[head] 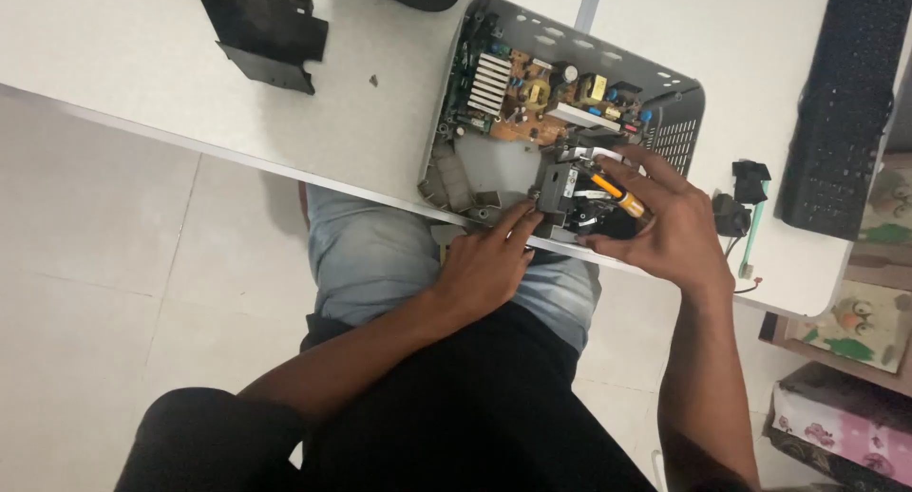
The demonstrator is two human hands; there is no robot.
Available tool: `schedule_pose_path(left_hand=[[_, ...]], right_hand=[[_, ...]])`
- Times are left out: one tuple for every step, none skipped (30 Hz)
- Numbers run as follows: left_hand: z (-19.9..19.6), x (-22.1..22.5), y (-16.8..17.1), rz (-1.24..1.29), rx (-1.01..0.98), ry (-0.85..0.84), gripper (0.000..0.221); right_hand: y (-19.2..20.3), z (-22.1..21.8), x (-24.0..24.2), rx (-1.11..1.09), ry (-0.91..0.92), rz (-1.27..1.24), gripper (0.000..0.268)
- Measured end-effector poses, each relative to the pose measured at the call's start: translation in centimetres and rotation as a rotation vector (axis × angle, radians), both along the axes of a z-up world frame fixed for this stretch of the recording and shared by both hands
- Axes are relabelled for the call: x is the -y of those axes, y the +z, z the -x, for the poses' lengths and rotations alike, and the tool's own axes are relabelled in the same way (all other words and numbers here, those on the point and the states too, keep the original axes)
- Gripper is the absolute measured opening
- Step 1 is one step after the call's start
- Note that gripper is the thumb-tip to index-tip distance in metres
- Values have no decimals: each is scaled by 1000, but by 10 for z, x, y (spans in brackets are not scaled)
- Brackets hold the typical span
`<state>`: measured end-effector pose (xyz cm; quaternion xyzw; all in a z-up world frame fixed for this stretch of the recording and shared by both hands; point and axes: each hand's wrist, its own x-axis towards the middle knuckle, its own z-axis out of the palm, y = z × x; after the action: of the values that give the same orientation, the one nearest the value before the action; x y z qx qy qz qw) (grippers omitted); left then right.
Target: Disassembling a digital projector to access and secure internal components using a screwdriver and manual manipulation.
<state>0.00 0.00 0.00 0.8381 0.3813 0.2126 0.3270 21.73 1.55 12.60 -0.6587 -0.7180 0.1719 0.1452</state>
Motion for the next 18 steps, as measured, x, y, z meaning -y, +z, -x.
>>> schedule_pose_path(left_hand=[[-1,-1,-1,1,-1,-2,53],[-1,-2,-1,20,9,7,53],[-1,-3,-1,40,19,15,53],[0,-3,1,42,17,13,53],[1,-5,3,66,48,10,51],[2,-6,5,91,78,8,50],[2,-7,5,88,78,5,50],[2,-7,4,113,110,4,49],[2,-8,3,141,142,5,48],[2,-9,3,140,140,4,48],[2,-9,4,157,150,3,48],[2,-10,4,173,160,3,49],[3,-10,4,171,159,8,49],[4,-10,5,172,159,11,49],[4,-10,6,178,161,11,50],[5,-9,8,179,160,12,50],[6,-10,11,188,167,11,49],[6,-11,14,196,174,9,49]], right_hand=[[2,0,0,-1,-2,1,85],[4,0,0,23,7,9,86],[6,0,0,46,15,18,87],[6,0,0,44,12,19,87],[8,1,0,48,13,34,88],[9,1,0,51,13,49,89],[10,1,0,50,10,46,89],[11,1,0,62,9,51,89],[11,1,0,73,9,58,89],[9,-1,0,72,8,57,89],[6,-3,0,65,2,49,88],[3,-5,-1,59,-4,41,88],[3,-3,-1,57,1,38,88],[4,-2,-1,57,-10,36,87],[5,-1,0,58,-25,38,87],[5,-1,0,57,-24,40,87],[6,-1,-1,43,-20,41,87],[6,-1,-2,28,-16,42,87]])
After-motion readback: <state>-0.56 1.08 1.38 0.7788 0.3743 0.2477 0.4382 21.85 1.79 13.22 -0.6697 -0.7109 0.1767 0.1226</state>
